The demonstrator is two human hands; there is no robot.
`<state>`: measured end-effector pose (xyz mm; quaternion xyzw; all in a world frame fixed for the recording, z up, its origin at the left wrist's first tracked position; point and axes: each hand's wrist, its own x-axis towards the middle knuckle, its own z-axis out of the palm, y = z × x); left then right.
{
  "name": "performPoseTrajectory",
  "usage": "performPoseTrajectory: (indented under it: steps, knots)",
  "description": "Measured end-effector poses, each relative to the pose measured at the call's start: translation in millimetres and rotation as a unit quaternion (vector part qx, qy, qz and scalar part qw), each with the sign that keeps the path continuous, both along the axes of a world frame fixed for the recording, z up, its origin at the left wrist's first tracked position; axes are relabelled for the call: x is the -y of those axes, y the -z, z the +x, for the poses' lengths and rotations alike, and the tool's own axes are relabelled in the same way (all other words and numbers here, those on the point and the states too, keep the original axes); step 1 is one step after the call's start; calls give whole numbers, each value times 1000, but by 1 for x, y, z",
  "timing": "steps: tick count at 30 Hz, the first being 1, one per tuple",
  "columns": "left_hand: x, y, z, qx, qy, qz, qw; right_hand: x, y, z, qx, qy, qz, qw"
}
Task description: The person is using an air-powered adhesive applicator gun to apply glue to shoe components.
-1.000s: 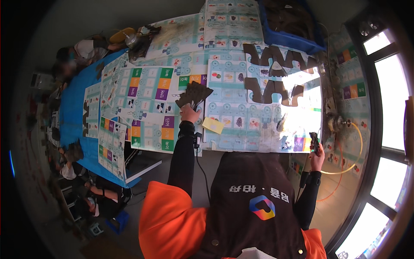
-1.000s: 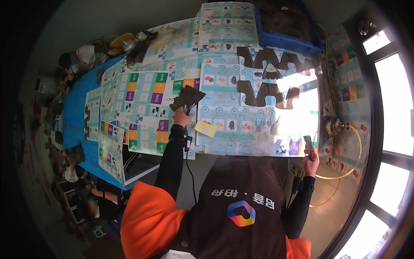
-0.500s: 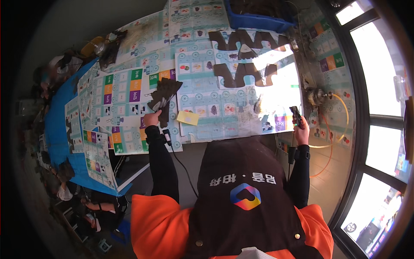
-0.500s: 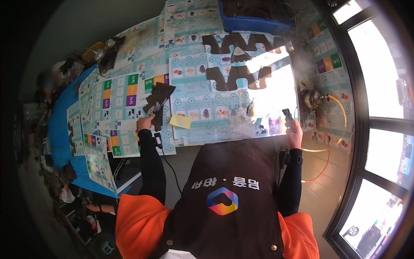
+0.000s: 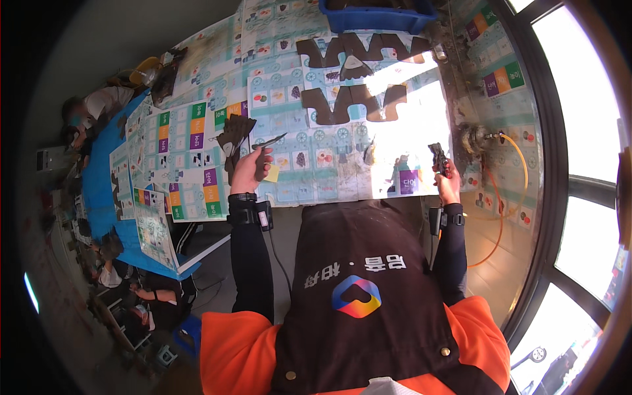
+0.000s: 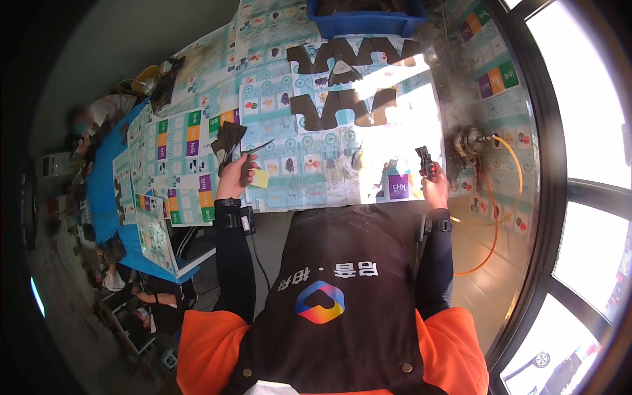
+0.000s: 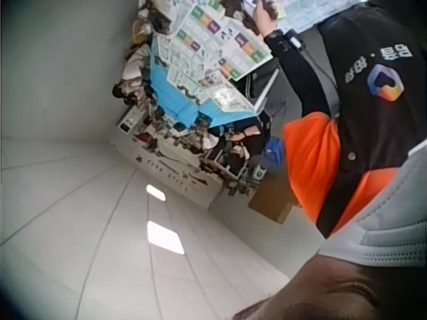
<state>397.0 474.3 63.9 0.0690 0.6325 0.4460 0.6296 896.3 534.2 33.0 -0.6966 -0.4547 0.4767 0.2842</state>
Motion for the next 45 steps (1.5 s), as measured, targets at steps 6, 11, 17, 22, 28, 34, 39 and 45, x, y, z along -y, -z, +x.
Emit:
performPoseTrajectory:
  steps: [6, 11, 17, 22, 28, 34, 39, 45]
  knots:
    - [8, 95, 127, 125, 78, -30, 989, -10, 12, 21, -47, -27, 3, 999]
    - [20, 136, 176, 56, 72, -115, 989, -14, 14, 32, -75, -42, 4, 996]
    - [9, 136, 174, -14, 176, -75, 981, -18, 20, 37, -103, -49, 10, 993]
    - [22, 127, 181, -23, 197, -126, 972, -16, 18, 41, -78, -76, -17, 994]
    - [19, 142, 189, 43, 30, -56, 997, -14, 12, 27, -76, -74, -12, 994]
    - [3, 122, 175, 47, 89, -82, 991, -9, 10, 4, -2, -98, 14, 995]
    - [37, 130, 107, -383, 324, -131, 855, -10, 1, -1, -70, -126, -31, 989]
    - [56, 112, -26, -708, 52, -154, 687, -7, -11, -26, -101, -118, -65, 986]
